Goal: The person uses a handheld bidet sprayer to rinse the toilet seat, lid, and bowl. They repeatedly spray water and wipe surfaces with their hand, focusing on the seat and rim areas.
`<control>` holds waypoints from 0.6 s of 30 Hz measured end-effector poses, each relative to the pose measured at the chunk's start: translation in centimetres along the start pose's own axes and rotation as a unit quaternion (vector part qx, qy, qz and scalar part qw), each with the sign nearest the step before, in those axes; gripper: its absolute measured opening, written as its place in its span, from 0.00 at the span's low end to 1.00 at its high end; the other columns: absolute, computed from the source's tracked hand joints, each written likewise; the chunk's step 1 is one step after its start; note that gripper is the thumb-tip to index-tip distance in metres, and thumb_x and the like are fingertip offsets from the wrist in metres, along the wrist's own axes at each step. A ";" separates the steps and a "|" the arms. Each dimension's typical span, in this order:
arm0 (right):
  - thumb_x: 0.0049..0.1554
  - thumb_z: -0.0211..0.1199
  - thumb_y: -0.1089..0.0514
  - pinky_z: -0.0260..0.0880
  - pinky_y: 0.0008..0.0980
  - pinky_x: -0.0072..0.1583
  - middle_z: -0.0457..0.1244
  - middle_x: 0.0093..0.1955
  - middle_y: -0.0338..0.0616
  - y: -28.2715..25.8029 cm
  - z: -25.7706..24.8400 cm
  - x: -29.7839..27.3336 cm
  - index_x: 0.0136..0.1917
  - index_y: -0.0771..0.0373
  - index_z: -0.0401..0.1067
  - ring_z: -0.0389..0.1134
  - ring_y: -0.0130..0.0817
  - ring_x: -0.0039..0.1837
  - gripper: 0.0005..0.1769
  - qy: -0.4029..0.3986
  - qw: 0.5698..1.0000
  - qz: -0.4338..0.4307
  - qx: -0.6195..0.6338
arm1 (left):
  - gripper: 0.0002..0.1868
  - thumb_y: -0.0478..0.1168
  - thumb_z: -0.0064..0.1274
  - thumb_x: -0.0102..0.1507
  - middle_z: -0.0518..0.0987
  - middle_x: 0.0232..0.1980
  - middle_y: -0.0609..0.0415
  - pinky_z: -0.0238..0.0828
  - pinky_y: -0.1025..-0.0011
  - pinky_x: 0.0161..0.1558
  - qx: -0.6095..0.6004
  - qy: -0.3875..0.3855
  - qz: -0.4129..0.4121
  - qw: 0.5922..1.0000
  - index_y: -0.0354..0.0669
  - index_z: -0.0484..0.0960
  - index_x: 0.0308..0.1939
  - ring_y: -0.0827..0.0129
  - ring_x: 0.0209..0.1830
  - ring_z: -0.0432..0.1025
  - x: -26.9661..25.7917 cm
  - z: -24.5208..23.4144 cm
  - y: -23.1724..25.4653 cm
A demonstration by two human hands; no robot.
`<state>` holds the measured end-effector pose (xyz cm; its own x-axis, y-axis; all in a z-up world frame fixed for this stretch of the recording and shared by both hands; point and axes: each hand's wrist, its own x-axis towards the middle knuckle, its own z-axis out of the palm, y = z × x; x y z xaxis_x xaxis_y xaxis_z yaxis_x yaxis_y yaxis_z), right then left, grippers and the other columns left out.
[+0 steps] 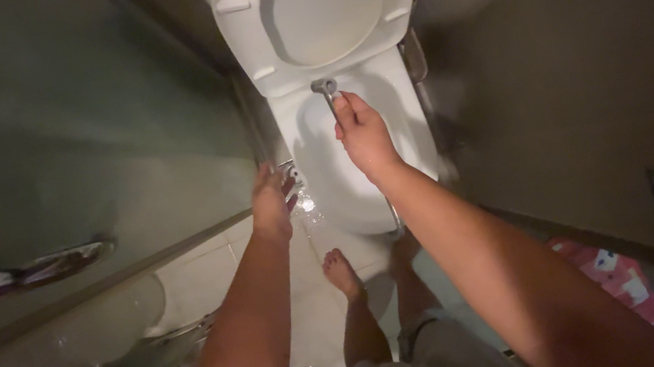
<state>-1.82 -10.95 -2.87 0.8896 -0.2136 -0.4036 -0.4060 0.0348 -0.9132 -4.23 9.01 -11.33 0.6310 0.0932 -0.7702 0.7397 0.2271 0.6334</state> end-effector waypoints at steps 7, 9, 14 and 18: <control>0.67 0.50 0.44 0.58 0.27 0.37 0.57 0.31 0.33 1.8 1.8 -1.3 0.64 0.59 0.72 0.56 0.23 0.34 0.22 0.016 1.000 -0.009 -0.015 | 0.32 0.43 0.47 0.68 0.71 0.68 0.51 0.66 0.59 0.54 -0.059 -0.065 0.028 0.996 0.51 0.61 0.77 0.60 0.59 0.69 2.7 0.0 -0.7; 0.69 0.50 0.45 0.59 0.27 0.38 0.58 0.32 0.33 2.5 1.9 -1.8 0.62 0.61 0.73 0.56 0.22 0.35 0.21 0.018 0.999 -0.028 -0.015 | 0.32 0.45 0.46 0.68 0.70 0.70 0.55 0.66 0.60 0.54 -0.023 -0.075 0.023 0.997 0.52 0.60 0.76 0.61 0.61 0.70 2.3 0.0 -0.4; 0.68 0.51 0.46 0.60 0.26 0.39 0.58 0.31 0.33 3.5 2.2 -2.4 0.64 0.60 0.72 0.58 0.22 0.35 0.20 0.020 0.998 -0.056 0.003 | 0.31 0.47 0.43 0.67 0.70 0.71 0.57 0.65 0.60 0.57 -0.003 -0.104 0.024 0.994 0.55 0.61 0.76 0.63 0.64 0.69 0.6 1.1 0.7; 0.69 0.51 0.46 0.59 0.27 0.38 0.59 0.32 0.33 4.2 2.5 -3.5 0.64 0.60 0.72 0.58 0.23 0.35 0.20 0.021 0.998 -0.060 -0.002 | 0.30 0.47 0.42 0.68 0.71 0.71 0.57 0.64 0.59 0.58 -0.008 -0.121 0.023 0.992 0.56 0.62 0.75 0.63 0.64 0.69 -0.2 0.5 0.7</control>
<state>-6.06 -7.59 -5.44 0.9226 -0.2558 -0.2889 -0.2982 0.0025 -0.9545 -3.69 8.62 -10.72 0.7034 -0.1311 -0.6986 0.7060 0.2430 0.6652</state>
